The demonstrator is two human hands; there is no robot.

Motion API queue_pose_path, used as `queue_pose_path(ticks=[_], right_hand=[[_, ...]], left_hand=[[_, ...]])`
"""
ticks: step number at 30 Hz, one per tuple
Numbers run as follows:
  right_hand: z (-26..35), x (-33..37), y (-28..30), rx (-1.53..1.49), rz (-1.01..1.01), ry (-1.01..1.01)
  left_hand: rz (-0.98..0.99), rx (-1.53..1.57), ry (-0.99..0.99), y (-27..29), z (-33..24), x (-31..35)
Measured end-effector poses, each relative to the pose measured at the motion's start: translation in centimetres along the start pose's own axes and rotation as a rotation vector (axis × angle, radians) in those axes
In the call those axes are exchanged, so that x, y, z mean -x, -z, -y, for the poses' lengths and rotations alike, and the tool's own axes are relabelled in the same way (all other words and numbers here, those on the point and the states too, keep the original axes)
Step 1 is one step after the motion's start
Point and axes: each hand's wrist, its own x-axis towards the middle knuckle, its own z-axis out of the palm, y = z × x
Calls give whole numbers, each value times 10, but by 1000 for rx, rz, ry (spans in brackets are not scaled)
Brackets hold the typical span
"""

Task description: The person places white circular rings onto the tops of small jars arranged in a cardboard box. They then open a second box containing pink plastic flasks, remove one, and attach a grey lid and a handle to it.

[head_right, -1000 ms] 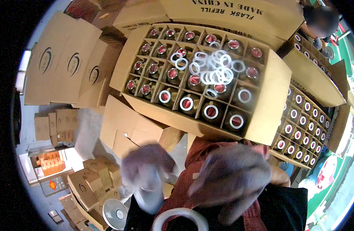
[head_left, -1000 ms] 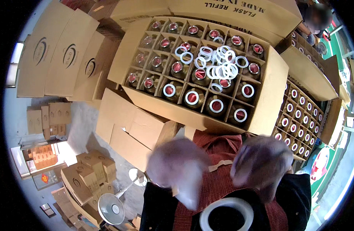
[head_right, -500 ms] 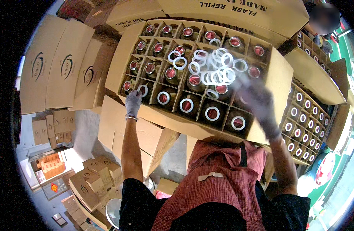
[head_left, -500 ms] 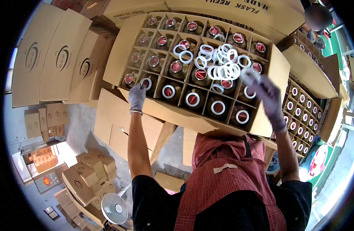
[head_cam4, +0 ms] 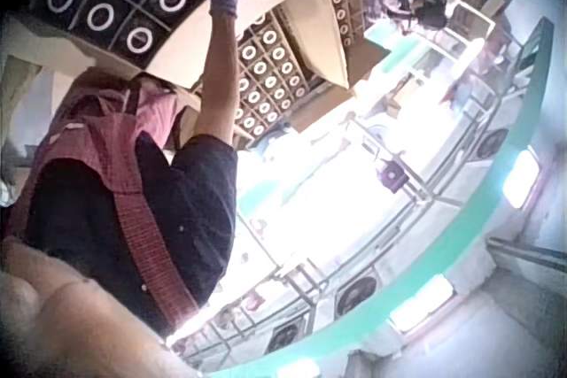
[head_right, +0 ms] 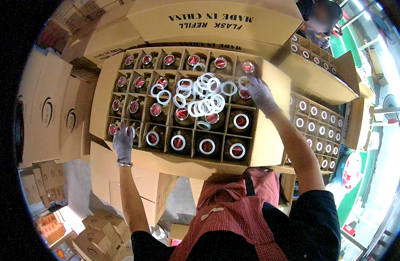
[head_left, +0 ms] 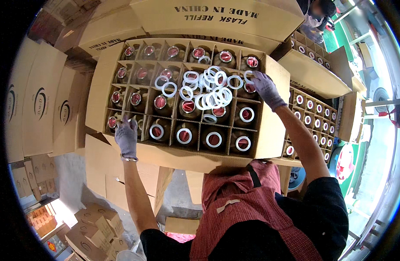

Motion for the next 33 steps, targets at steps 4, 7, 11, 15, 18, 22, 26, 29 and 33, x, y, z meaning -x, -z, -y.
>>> queue_pose_path(ticks=[4,7,11,15,18,22,26,29,33], right_hand=[[14,24,14,-53,36,15],[18,32,17,-46,23,67],[25,17,11,-147,21,-51],[15,13,-5,-297,-15,-57],[-2,13,-10,-481,-15,-95],[-8,7,-9,-586,33,-181],[-13,2,-6,-603,136,-85],[-17,-4,-13,-638,106,4],[-34,-13,-23,-666,98,121]], left_hand=[[-194,167,-211,-3,-21,5],[-258,328,-368,13,-82,9],[-244,669,-551,26,-173,13],[-56,735,-507,23,-245,12],[-123,544,-370,19,-287,6],[-25,296,-373,0,-304,-1],[-51,264,-376,0,-301,3],[-23,310,-406,2,-294,11],[45,298,-406,7,-303,18]])
